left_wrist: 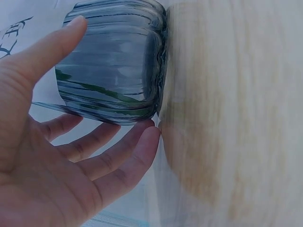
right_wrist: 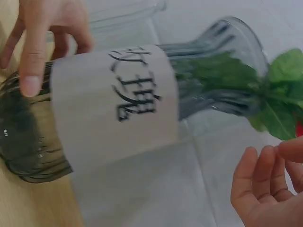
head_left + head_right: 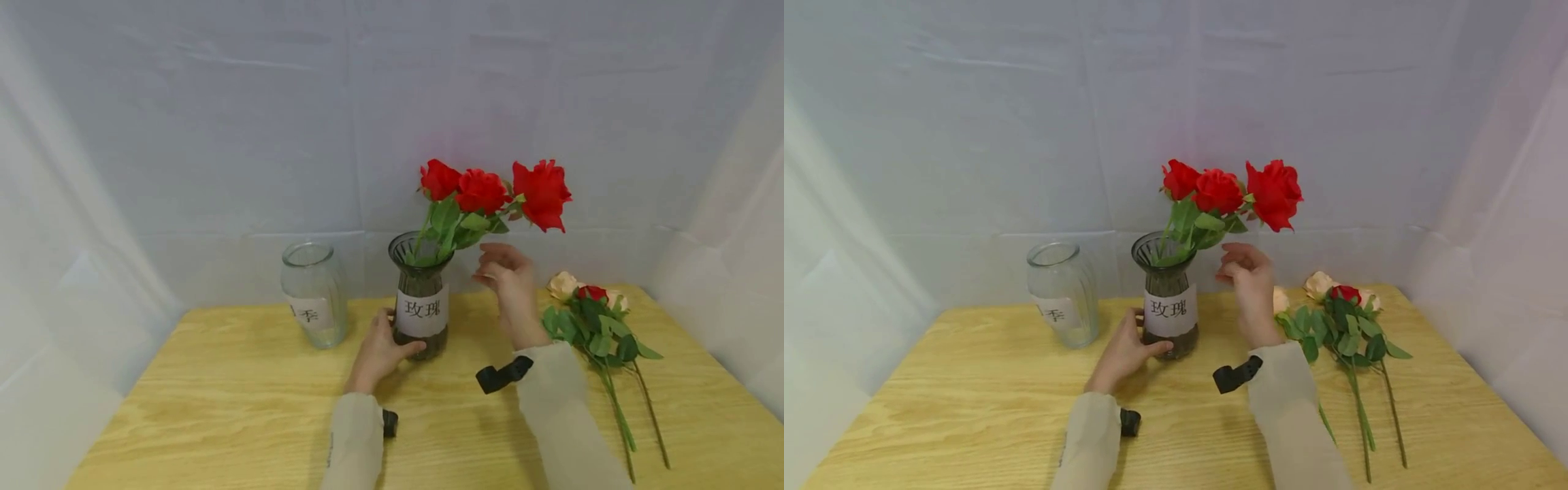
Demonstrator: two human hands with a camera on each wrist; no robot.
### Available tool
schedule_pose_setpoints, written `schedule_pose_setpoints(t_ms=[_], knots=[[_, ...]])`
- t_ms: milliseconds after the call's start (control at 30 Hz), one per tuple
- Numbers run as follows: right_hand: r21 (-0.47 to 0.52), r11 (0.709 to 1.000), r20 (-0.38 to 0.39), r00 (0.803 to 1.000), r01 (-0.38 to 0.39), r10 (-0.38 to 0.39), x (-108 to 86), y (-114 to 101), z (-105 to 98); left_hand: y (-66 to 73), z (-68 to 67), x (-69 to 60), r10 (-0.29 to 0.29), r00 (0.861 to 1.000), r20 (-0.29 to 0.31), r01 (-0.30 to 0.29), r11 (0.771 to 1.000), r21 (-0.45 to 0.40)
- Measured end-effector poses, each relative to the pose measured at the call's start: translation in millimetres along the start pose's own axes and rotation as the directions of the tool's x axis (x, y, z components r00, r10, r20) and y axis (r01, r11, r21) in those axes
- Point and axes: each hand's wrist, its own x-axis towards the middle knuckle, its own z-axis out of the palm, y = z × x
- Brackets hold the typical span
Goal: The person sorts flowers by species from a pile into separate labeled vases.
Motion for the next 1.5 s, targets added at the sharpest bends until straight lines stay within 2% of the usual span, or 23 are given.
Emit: schedule_pose_setpoints(t_ms=[167,400,533,633,700,800,933,1000,1100,1267,1367,1500], knots=[[0.102,0.988,-0.125,0.987,0.119,-0.106,1.1,-12.6,-7.0,1.3,0.3,0.6,0.014,1.000,0.003,-0.014,1.000,0.006],[0.166,0.956,-0.246,0.949,0.241,-0.197,-1.4,-30.8,11.4,-0.4,0.2,-0.9,0.032,0.999,-0.012,-0.032,0.999,0.022],[0.149,0.954,-0.322,0.925,0.259,-0.201,4.1,-37.9,21.2,0.5,0.5,0.6,0.041,0.999,-0.008,-0.041,0.999,0.025],[0.142,0.966,-0.348,0.924,0.218,-0.157,10.0,-42.0,26.6,1.8,0.3,1.1,0.033,0.999,-0.003,-0.033,0.999,0.022],[0.125,0.975,-0.344,0.930,0.182,-0.130,12.4,-43.3,29.5,2.4,0.5,1.3,0.021,1.000,0.000,-0.021,1.000,0.020],[0.032,0.991,-0.316,0.942,0.126,-0.110,14.0,-39.3,32.6,2.4,0.5,1.0,0.007,1.000,0.001,-0.007,1.000,0.016],[-0.045,0.995,-0.216,0.972,0.086,-0.094,11.6,-28.2,33.4,1.9,0.0,0.1,0.008,1.000,-0.002,-0.008,1.000,0.019],[-0.028,0.996,-0.150,0.985,0.087,-0.090,9.2,-23.1,29.7,1.8,0.0,0.6,0.008,1.000,-0.003,-0.008,1.000,0.016],[-0.027,0.997,-0.103,0.992,0.072,-0.075,5.2,-19.1,16.3,2.2,1.0,2.0,0.005,1.000,-0.002,-0.005,1.000,0.009],[-0.074,0.997,-0.141,0.990,0.018,-0.029,2.5,-20.3,-17.6,5.2,0.1,2.5,-0.001,1.000,-0.008,0.001,1.000,0.011],[-0.133,0.991,-0.146,0.989,-0.018,-0.001,1.6,-24.4,-38.6,6.7,-1.7,2.4,0.007,1.000,-0.010,-0.007,1.000,0.029],[-0.263,0.962,-0.093,0.994,-0.078,0.055,1.7,-31.1,-62.0,7.3,-4.1,3.3,0.012,1.000,-0.015,-0.012,0.999,0.039]])
